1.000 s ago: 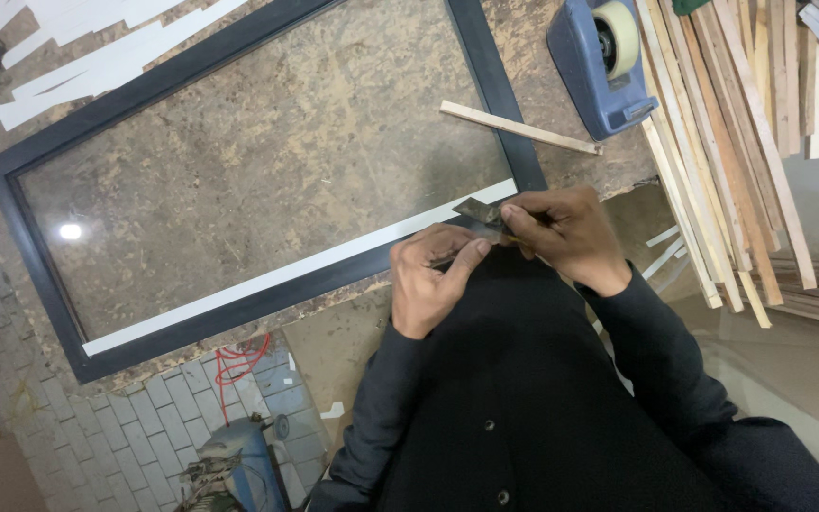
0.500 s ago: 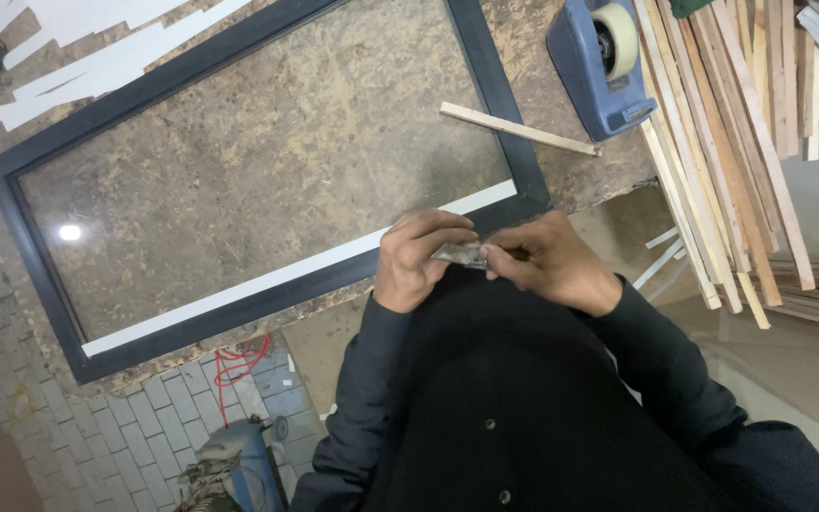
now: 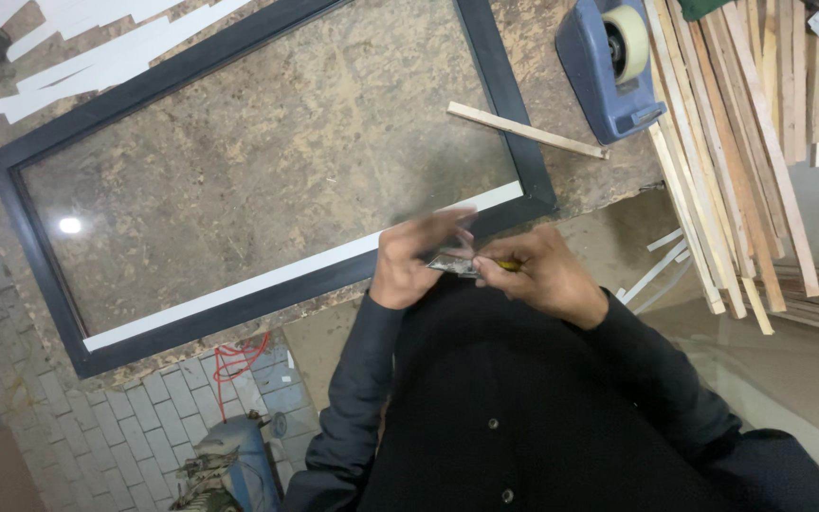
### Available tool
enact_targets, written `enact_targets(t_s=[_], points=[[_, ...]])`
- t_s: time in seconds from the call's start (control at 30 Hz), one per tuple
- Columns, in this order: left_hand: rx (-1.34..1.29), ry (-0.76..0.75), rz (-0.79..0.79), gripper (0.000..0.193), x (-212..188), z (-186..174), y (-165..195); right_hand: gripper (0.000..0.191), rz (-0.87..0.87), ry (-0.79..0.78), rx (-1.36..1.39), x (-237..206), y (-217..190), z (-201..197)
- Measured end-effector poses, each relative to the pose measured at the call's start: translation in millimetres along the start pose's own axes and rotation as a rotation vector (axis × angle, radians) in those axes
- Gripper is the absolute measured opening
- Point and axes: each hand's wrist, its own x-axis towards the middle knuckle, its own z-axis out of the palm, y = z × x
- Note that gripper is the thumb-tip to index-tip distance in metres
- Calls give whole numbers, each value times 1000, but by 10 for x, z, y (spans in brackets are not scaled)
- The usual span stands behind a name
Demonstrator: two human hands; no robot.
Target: The person cuts a white strip with a utility knife, fits the cut pieces along the inner edge of a black frame lying on the workbench, then cuts a thin wooden batten to length with the same knife and presses the strips into place along the frame.
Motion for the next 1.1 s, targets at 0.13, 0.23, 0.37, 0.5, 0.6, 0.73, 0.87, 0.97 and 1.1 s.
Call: enact_targets(t_s=[0.13, 0.23, 0.37, 0.5, 0.6, 0.73, 0.87, 0.97, 1.1], points=[[-121, 55, -286, 62, 88, -224, 40, 25, -125, 77, -30, -25, 23, 76], [179, -42, -344, 25, 130, -404, 111, 25, -127, 128, -113, -57, 21, 91], [394, -217, -299, 25, 168, -382, 249, 25, -71, 71, -291, -65, 15, 89], [436, -269, -402, 26, 251, -238, 373, 25, -249, 185, -331, -62, 8, 101], [330, -255, -284, 17, 327, -193, 410, 25, -231, 149, -362, -58, 11, 126], [235, -216, -256, 9, 335, -126, 411, 24, -113, 66, -428, -50, 35, 144], [340, -221, -43, 6, 295, -98, 414, 25, -221, 70, -429, -27, 75, 114], [358, -205, -67, 6, 281, -100, 429, 28, -230, 64, -360, -16, 90, 99], [340, -178, -12, 7, 257, -102, 451, 34, -192, 22, -311, -2, 98, 97]])
